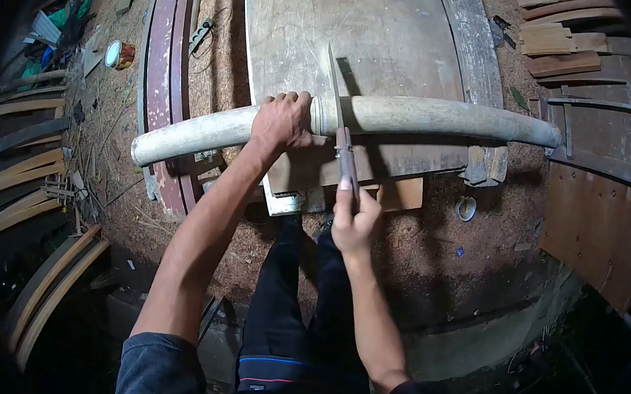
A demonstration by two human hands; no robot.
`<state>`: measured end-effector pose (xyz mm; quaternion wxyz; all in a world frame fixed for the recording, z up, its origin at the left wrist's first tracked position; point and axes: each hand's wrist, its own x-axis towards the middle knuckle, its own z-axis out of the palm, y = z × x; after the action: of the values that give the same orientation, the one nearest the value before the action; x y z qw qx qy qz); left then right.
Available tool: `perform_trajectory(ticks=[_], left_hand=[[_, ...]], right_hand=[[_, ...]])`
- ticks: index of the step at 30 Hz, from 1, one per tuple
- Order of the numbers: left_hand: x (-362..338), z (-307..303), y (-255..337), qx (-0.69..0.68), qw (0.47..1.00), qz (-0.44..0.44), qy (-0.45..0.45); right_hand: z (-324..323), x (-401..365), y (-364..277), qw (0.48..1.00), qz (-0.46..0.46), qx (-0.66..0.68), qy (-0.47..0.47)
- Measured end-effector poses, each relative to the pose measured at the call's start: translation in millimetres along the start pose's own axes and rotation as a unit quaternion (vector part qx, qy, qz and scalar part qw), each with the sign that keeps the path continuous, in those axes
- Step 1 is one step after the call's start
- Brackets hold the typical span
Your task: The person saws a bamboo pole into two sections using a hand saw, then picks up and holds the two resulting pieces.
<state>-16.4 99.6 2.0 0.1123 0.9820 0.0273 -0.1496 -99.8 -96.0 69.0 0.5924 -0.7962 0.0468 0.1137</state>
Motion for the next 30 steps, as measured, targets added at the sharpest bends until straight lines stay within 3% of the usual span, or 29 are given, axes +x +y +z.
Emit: perform_trajectory(ticks=[3,4,6,9,12,15,17,21,23,27,30], left_hand=[[2,-5,0,0.008,1.000,-0.001,-0.027],[1,-2,-3,0.001,1.000,0.024,0.014],[2,5,-3,0.001,1.000,0.012,0.005],[2,4,-4,-0.005,1.000,0.014,0.014],[3,0,-4,0.007,0.999,0.039,0.012],[0,13,-8,-0.002,0.999,0.040,0.031],[0,9,-6,-0.008,0.999,0.033,0.025],[-1,8,-7,-0.018,0.998,0.035,0.039],[1,8,-6,-0.014,0.998,0.032,0.045],[-3,10,-5,0.008,0.996,0.043,0.074],[-4,12,-6,0.013,0.995,0.052,0.083]], right_hand=[[-23,-68,21,0.999,-0.037,-0.020,0.003],[-34,-84,19,0.999,-0.040,-0.030,0.001],[-37,-80,25,0.999,-0.029,-0.019,-0.002],[6,-35,42,0.998,-0.017,-0.057,-0.004],[-25,-28,16,0.998,0.006,0.060,-0.001],[-31,-24,-9,0.983,0.100,0.149,-0.044],[-36,-12,-25,0.984,0.115,0.117,-0.065],[-19,-10,-13,0.998,0.034,0.018,-0.040],[-9,-22,36,0.997,-0.003,0.075,-0.017],[3,-19,37,0.999,-0.023,0.036,0.002],[4,4,-1,0.999,0.026,0.014,0.029]])
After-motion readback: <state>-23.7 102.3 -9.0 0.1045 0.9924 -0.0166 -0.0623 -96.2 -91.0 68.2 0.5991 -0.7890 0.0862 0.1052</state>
